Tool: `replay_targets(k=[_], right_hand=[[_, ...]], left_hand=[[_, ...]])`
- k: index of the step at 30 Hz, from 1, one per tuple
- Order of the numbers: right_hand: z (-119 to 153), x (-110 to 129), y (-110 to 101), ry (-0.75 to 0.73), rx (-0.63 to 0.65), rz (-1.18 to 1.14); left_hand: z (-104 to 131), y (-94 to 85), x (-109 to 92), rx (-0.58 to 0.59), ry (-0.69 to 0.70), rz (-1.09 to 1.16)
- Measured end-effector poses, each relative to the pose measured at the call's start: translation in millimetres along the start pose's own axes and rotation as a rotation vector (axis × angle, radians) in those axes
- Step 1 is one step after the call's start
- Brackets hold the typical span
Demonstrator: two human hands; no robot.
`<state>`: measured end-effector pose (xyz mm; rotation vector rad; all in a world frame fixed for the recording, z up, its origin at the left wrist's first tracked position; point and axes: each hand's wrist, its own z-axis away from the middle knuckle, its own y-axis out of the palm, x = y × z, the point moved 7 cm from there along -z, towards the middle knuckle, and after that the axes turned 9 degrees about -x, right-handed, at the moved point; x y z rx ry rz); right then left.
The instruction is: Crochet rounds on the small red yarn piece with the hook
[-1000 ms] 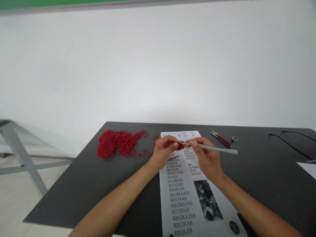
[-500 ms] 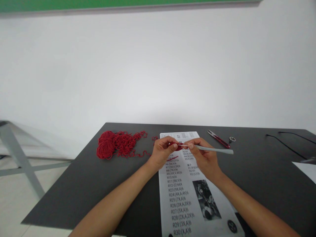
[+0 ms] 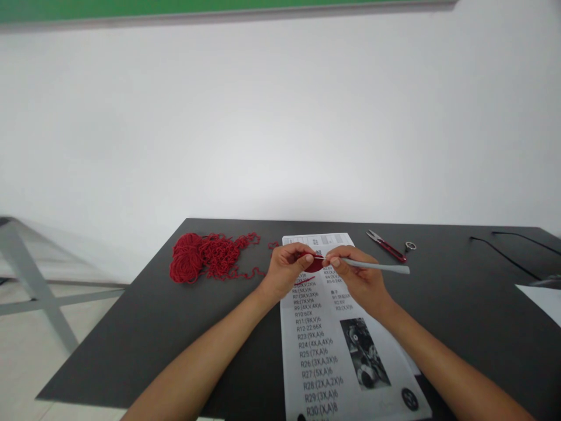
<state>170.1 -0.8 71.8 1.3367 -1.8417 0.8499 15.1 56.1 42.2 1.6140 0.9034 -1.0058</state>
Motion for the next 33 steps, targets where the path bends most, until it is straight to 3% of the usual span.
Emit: replay_targets(k=[12,24,33], right_hand=[[1,-30,4,0.257,-0.092,-0.290],[4,-32,5,0.314,-0.161,-0.379],[7,-34,8,0.285,-0.154,-0.373]], left_hand=[[0,0.5,6,0.016,-0.052,0.048],[3,4.1,2,0.015,-0.029,0.083],[3,5.4,-9,0.013,0.092,0.027]])
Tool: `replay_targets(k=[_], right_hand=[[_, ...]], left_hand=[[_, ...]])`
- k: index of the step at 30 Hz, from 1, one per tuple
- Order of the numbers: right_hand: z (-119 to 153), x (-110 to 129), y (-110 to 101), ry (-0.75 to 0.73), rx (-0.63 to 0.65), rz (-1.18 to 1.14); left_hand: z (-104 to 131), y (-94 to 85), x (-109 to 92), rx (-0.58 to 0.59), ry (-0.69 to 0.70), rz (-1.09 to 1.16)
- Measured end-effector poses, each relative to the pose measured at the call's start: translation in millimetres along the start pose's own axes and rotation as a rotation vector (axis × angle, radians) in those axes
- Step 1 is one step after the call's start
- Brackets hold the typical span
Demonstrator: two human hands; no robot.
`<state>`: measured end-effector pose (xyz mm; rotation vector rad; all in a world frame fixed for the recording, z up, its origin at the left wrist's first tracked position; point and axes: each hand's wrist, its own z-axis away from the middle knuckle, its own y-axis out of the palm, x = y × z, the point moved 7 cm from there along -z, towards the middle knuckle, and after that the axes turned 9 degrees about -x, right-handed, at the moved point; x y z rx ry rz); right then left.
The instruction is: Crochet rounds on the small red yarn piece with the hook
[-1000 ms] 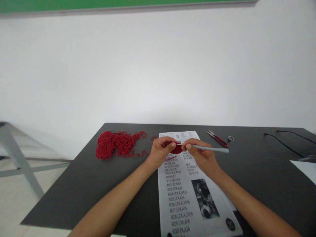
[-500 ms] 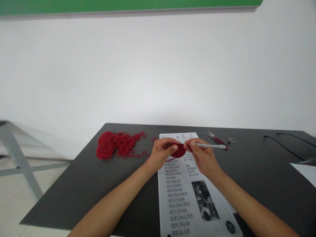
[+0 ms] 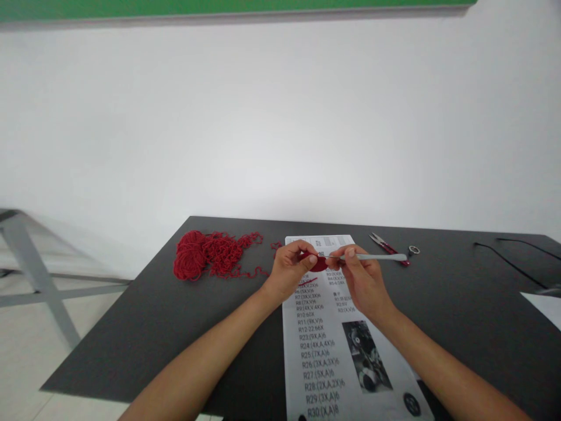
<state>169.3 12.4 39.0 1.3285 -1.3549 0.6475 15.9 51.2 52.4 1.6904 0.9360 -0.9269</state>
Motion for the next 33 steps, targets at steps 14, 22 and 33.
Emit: replay_targets(k=[14,22,33], right_hand=[[19,44,10,-0.626,0.154,0.476],[34,48,21,-0.977,0.301,0.739],[34,43,20,-1.026,0.212,0.741]], left_hand=[[-3,-7.2,8,-0.087,-0.032,-0.023],[-3,-5.1,4,-0.078,-0.002,-0.049],[6,-3.1,-15,-0.065,0.388,-0.460]])
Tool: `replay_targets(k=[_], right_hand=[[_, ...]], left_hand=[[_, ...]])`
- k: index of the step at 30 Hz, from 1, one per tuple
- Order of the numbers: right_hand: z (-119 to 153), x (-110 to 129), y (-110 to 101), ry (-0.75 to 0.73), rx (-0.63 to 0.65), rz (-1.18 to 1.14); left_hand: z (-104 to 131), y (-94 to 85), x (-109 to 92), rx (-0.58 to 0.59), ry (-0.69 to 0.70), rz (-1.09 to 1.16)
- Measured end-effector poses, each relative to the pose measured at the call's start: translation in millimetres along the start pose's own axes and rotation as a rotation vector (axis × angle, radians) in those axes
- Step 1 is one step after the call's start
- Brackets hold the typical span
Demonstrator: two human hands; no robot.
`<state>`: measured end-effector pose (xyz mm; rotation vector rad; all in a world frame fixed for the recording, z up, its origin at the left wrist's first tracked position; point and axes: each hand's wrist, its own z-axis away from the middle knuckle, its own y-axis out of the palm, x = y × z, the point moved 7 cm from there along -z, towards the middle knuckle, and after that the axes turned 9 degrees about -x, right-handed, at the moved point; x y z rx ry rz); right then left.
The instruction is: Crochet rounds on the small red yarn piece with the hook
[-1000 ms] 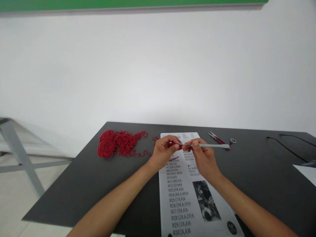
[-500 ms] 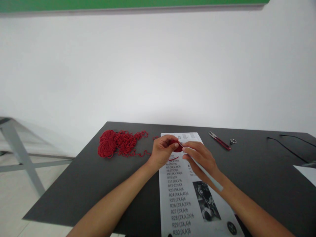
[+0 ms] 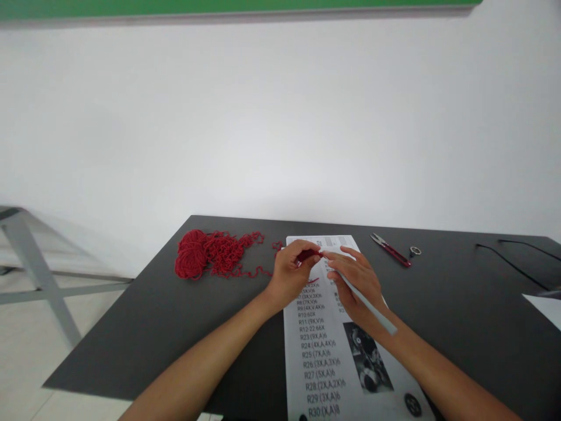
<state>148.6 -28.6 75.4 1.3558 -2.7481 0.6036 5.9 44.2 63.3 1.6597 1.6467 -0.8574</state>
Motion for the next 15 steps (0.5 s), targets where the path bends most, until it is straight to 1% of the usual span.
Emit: replay_targets(k=[2,4,6,7,9,11,13,15], right_hand=[[0,1,1,-0.028,0.017,0.020],[1,2,2,-0.038,0.026,0.030],[2,2,1,-0.001,0.012,0.007],[2,0,0,0.048,-0.002,-0.019],[2,-6,-2,0.205,-0.039,-0.092],[4,-16,-3,0.412,-0.080,-0.170],[7,-24,-4,0.616,-0.133,-0.240],[10,-31,-3,0.782,-0.179,-0.312]], left_hand=[[0,0.8,1,-0.006,-0.025,0.021],[0,1.6,6,-0.025,-0.084,0.074],[0,3.1,11,-0.036,-0.160,0.158],[0,4.4,14,-0.034,-0.201,0.209],[1,7.0,18,-0.023,-0.274,0.311],[1,8.7,20,-0.009,-0.323,0.369],[2,9.6,20,0.010,-0.345,0.379],[3,10.1,20,0.029,-0.349,0.381]])
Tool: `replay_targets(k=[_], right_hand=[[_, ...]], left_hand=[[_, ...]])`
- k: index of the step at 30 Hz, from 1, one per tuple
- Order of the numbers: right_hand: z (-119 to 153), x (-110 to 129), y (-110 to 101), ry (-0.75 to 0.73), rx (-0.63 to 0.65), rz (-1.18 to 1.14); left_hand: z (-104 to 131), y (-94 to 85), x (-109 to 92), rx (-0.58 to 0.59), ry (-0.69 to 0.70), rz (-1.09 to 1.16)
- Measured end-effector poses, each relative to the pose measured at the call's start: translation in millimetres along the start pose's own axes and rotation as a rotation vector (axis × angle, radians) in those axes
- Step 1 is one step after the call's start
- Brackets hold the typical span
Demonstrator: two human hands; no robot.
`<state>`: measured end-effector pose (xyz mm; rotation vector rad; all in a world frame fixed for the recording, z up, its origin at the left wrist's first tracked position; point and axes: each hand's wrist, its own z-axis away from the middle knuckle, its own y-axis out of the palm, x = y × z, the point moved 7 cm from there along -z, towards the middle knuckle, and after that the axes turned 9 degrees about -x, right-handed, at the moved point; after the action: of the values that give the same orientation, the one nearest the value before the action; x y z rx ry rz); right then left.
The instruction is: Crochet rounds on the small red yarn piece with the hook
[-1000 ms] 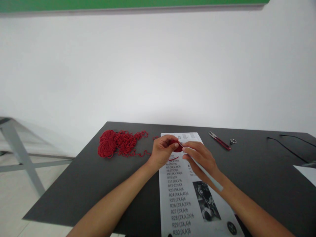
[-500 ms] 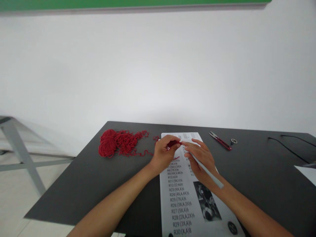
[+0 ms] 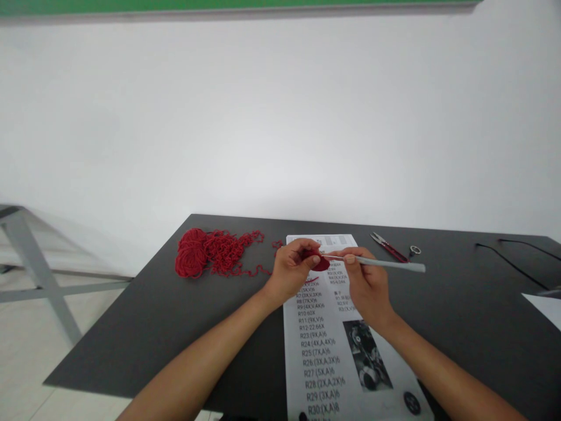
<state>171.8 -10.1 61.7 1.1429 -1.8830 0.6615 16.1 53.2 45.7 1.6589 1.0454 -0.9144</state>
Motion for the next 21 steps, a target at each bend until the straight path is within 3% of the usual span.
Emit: replay_targets(k=[6,21], right_hand=[[-2.3,-10.1,0.9,0.213,0.006,-0.097],[-5.6,-10.4,0.2,0.206,0.045,-0.053]], left_hand=[[-0.1,-0.2,-0.3,0.027,0.013,0.005],[1.7,3.0,-1.0,0.077,0.003,0.023]])
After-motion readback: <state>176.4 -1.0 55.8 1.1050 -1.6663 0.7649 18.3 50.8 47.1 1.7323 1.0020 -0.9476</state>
